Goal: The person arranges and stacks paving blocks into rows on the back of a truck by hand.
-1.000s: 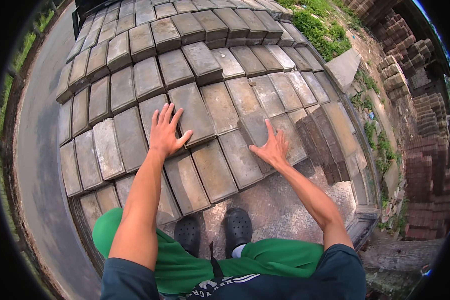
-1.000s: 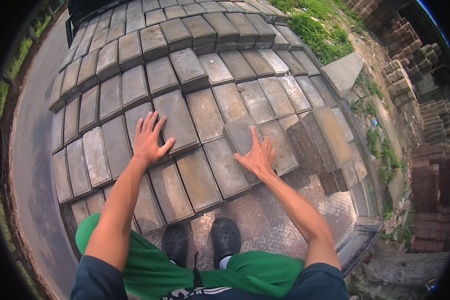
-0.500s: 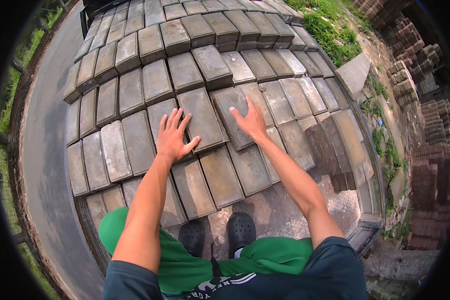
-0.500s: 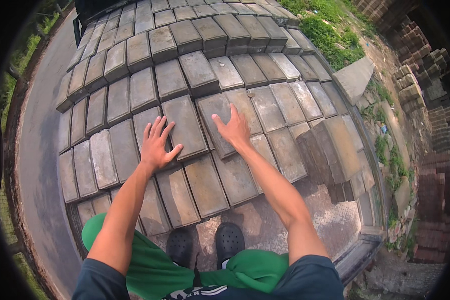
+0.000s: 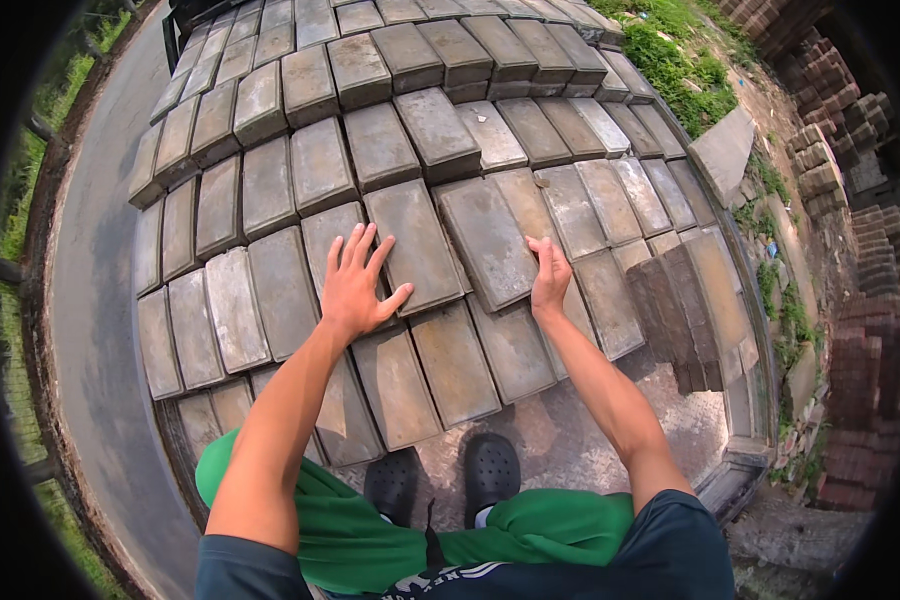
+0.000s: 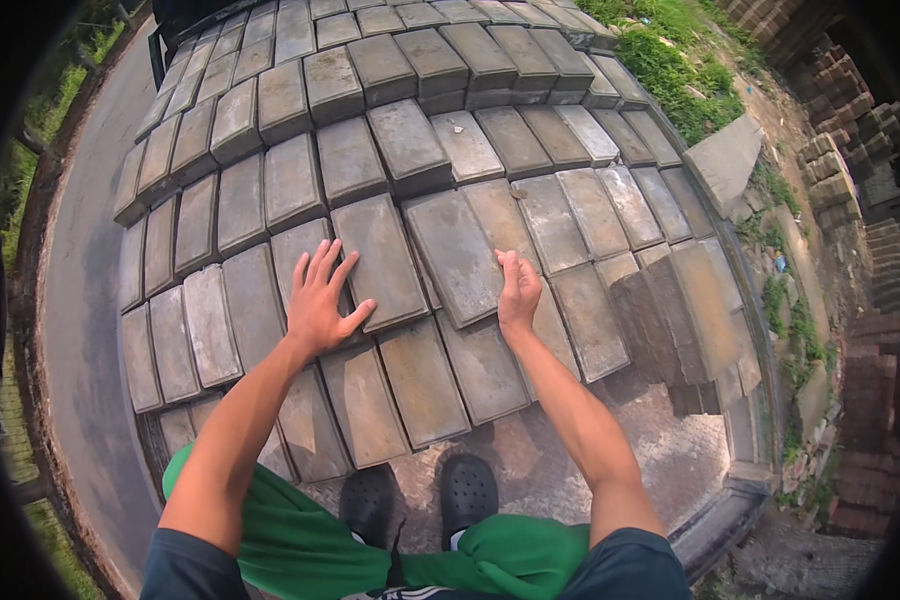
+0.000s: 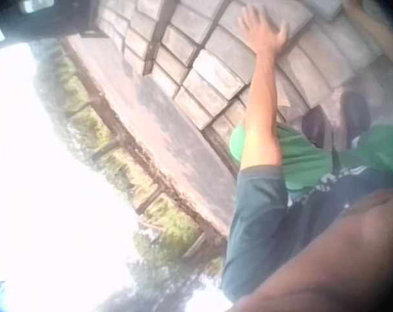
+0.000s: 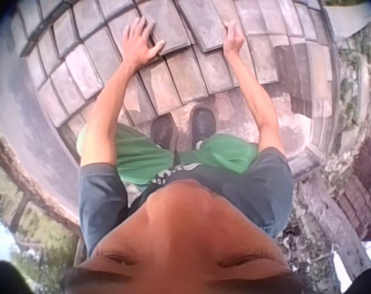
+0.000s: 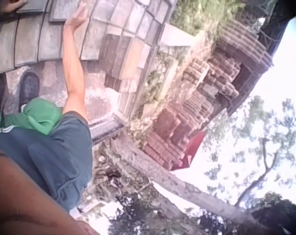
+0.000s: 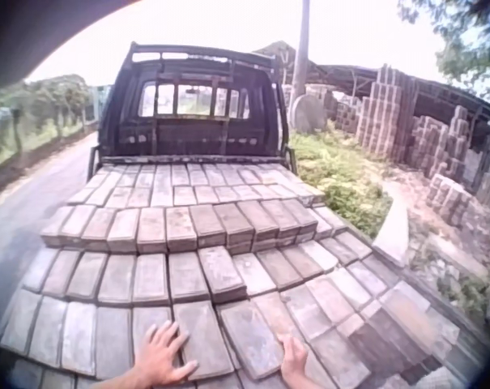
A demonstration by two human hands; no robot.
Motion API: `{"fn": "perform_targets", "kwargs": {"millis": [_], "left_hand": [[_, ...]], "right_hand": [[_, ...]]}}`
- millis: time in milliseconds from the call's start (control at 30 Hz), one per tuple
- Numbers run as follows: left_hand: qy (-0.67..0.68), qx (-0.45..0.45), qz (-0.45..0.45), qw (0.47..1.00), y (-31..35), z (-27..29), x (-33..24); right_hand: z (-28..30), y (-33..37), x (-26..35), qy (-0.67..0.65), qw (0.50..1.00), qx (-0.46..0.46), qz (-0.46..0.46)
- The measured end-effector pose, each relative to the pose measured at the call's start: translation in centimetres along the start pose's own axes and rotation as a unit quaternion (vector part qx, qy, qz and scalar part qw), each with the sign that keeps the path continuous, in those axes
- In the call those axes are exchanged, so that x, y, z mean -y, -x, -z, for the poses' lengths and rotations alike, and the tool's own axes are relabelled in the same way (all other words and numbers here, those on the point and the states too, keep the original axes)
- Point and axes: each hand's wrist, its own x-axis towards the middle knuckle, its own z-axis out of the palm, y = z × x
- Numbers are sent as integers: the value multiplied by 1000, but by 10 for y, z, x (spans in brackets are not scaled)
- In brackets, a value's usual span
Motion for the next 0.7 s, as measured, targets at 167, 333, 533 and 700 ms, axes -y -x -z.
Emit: {"fn": "perform_targets", "kwargs": {"millis": [167,333,533,700], "left_hand": [[4,22,10,1000,1,5,0],[2,34,3,999,-2,6,-3],[9,40,2,999,0,6,-5],[-10,36,-7,999,-3,3,-6]], "right_hand": [[-20,9,8,47,998,-43,-5],[-48,13,2,36,992,-106,-52],[-66,-9,4,127,983,-128,-43],[-64,-14,-1,207,972,-105,-29]]}}
